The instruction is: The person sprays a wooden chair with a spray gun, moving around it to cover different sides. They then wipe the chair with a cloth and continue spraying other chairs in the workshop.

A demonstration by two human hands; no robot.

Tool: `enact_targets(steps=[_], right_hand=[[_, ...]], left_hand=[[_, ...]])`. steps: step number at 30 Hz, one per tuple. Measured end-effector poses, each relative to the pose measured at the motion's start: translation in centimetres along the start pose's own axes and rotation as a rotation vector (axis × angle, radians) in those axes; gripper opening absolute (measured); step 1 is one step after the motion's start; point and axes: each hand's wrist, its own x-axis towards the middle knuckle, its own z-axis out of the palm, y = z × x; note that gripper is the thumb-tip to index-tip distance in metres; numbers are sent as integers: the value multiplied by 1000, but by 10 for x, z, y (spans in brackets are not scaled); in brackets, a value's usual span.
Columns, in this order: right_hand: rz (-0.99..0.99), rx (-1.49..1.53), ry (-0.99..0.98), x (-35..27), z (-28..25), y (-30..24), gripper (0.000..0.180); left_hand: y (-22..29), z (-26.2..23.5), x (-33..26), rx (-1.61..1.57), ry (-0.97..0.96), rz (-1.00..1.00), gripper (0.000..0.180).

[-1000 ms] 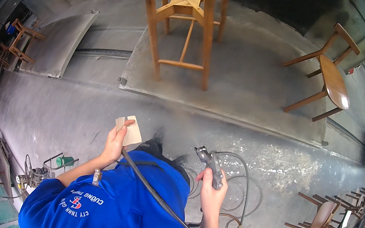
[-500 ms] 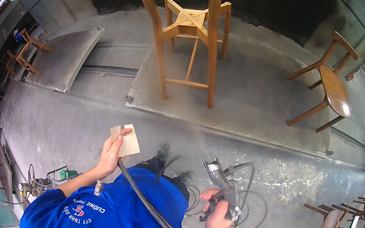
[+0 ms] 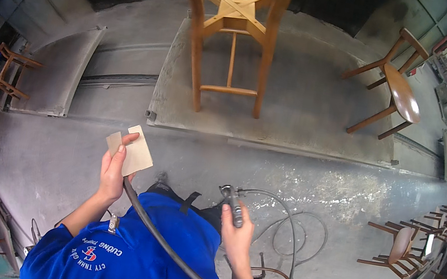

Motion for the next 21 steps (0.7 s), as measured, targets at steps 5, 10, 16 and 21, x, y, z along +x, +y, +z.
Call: enact_targets(steps=[5,10,16,21], right_hand=[[-366,-338,17,-10,117,-30,41],[-373,-702,-102,-10,222,-57,46],[-408,-911,-20,-55,257,-108,48],[-510,-925,104,-101,258,-153,53]], left_hand=[[-14,-109,37,-133,43,49,43],[-21,-222,66,-238,182,93,46],[-15,-288,83,-339,110,87,45],[-22,-291,98,-409,6,57,48]])
